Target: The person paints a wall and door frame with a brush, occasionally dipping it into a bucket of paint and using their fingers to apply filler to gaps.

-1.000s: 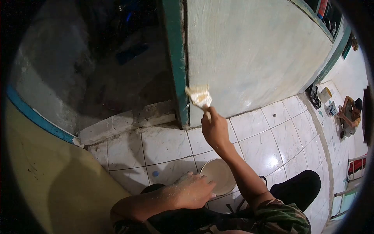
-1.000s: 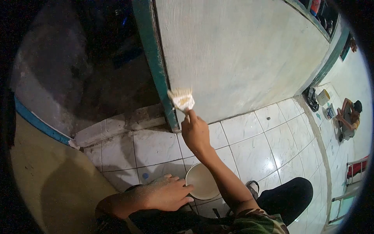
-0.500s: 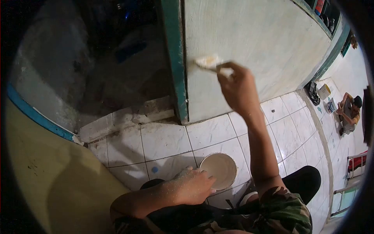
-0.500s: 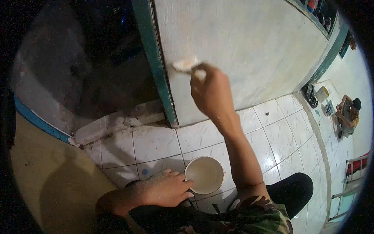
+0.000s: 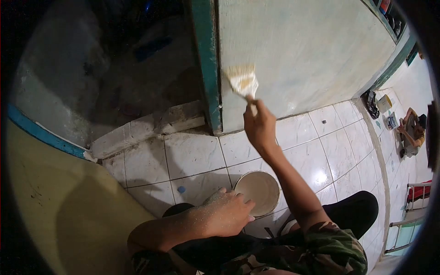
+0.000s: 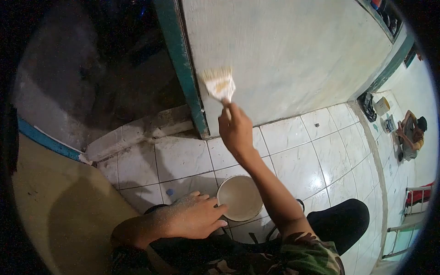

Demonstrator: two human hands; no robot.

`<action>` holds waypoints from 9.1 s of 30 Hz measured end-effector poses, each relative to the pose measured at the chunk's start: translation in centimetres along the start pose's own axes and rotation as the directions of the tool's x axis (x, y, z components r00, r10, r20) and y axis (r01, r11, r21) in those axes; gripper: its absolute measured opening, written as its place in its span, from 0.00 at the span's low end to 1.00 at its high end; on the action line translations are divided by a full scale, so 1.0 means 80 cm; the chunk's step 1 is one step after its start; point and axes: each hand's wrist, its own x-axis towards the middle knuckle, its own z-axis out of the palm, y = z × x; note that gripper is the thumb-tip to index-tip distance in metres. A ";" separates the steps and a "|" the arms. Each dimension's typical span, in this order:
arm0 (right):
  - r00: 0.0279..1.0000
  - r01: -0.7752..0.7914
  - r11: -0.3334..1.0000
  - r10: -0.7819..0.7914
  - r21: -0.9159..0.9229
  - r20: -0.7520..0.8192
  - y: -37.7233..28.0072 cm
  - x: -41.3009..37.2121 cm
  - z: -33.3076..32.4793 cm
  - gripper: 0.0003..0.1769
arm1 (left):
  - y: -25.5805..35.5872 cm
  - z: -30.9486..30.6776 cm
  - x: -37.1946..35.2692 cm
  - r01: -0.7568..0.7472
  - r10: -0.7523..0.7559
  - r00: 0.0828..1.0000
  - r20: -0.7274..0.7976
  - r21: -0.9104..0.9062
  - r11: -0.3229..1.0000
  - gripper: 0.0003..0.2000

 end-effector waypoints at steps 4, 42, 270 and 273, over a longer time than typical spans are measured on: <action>0.912 -0.254 0.963 0.270 -0.091 0.308 0.061 -0.077 0.023 0.12 | 0.001 0.002 0.003 -0.012 0.012 1.000 0.008 0.019 1.000 0.21; 0.727 -0.428 0.856 0.517 -0.291 0.451 0.183 -0.089 -0.004 0.14 | 0.006 -0.005 0.013 0.002 -0.002 0.996 0.086 0.004 1.000 0.23; -0.087 -0.892 0.333 0.539 -0.307 0.838 0.274 -0.198 0.114 0.15 | -0.011 0.012 -0.003 -0.108 0.109 0.994 -0.018 0.067 0.992 0.22; -0.089 -0.909 0.300 0.541 -0.291 0.836 0.269 -0.196 0.119 0.16 | -0.012 0.013 -0.003 -0.106 0.107 0.994 -0.018 0.062 0.992 0.22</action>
